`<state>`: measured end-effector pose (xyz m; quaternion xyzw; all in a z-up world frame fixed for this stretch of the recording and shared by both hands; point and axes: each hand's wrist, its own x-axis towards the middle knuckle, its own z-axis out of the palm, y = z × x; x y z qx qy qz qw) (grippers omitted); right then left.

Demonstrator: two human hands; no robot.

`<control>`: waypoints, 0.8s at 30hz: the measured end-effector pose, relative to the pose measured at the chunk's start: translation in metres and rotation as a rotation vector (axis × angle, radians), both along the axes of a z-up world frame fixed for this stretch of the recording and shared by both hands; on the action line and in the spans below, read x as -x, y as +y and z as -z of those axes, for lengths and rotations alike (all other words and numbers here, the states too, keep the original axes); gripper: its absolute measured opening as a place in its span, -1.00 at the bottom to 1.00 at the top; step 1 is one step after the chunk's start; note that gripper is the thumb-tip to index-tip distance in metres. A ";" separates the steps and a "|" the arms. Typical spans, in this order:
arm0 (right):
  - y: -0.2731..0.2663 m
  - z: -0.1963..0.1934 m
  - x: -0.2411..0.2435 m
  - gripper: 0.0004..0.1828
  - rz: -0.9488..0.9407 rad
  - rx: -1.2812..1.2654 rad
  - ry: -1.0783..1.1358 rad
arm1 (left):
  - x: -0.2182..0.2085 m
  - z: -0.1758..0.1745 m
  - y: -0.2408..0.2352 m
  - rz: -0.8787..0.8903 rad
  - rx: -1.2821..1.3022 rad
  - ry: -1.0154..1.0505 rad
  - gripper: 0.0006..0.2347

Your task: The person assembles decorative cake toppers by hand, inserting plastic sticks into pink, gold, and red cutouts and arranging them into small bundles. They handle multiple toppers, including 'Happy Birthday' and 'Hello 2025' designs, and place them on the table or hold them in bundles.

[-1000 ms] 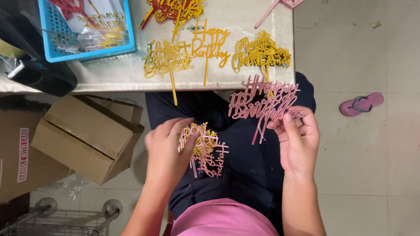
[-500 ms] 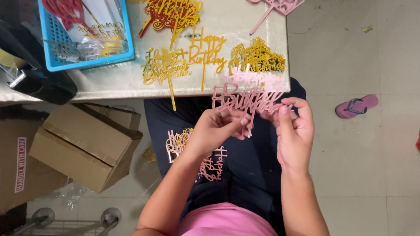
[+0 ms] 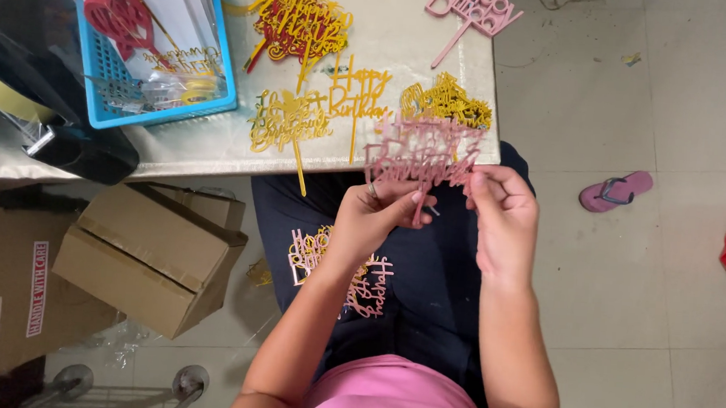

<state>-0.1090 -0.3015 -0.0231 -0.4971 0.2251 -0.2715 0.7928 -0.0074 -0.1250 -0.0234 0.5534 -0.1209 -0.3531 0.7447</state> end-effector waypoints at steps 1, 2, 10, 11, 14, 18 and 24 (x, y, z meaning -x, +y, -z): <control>0.004 -0.008 -0.005 -0.85 -0.001 0.002 -0.004 | -0.002 0.000 -0.001 -0.001 0.002 -0.004 -0.78; 0.009 -0.016 -0.010 -0.86 0.055 0.080 0.021 | -0.003 -0.001 -0.001 0.026 0.069 0.023 -0.78; 0.014 -0.032 -0.019 -0.82 0.124 0.307 0.079 | -0.009 -0.002 0.001 0.076 0.167 0.205 -0.76; 0.014 -0.032 -0.018 -0.80 0.117 0.335 0.075 | -0.010 -0.001 0.001 0.095 0.186 0.231 -0.76; 0.015 -0.032 -0.020 -0.77 0.122 0.311 0.081 | -0.009 0.003 0.000 0.112 0.216 0.264 -0.75; 0.018 -0.027 -0.020 -0.75 0.138 0.285 0.071 | -0.009 0.004 -0.002 0.092 0.233 0.304 -0.75; 0.020 -0.029 -0.022 -0.75 0.142 0.286 0.114 | -0.012 0.000 0.001 0.121 0.184 0.298 -0.74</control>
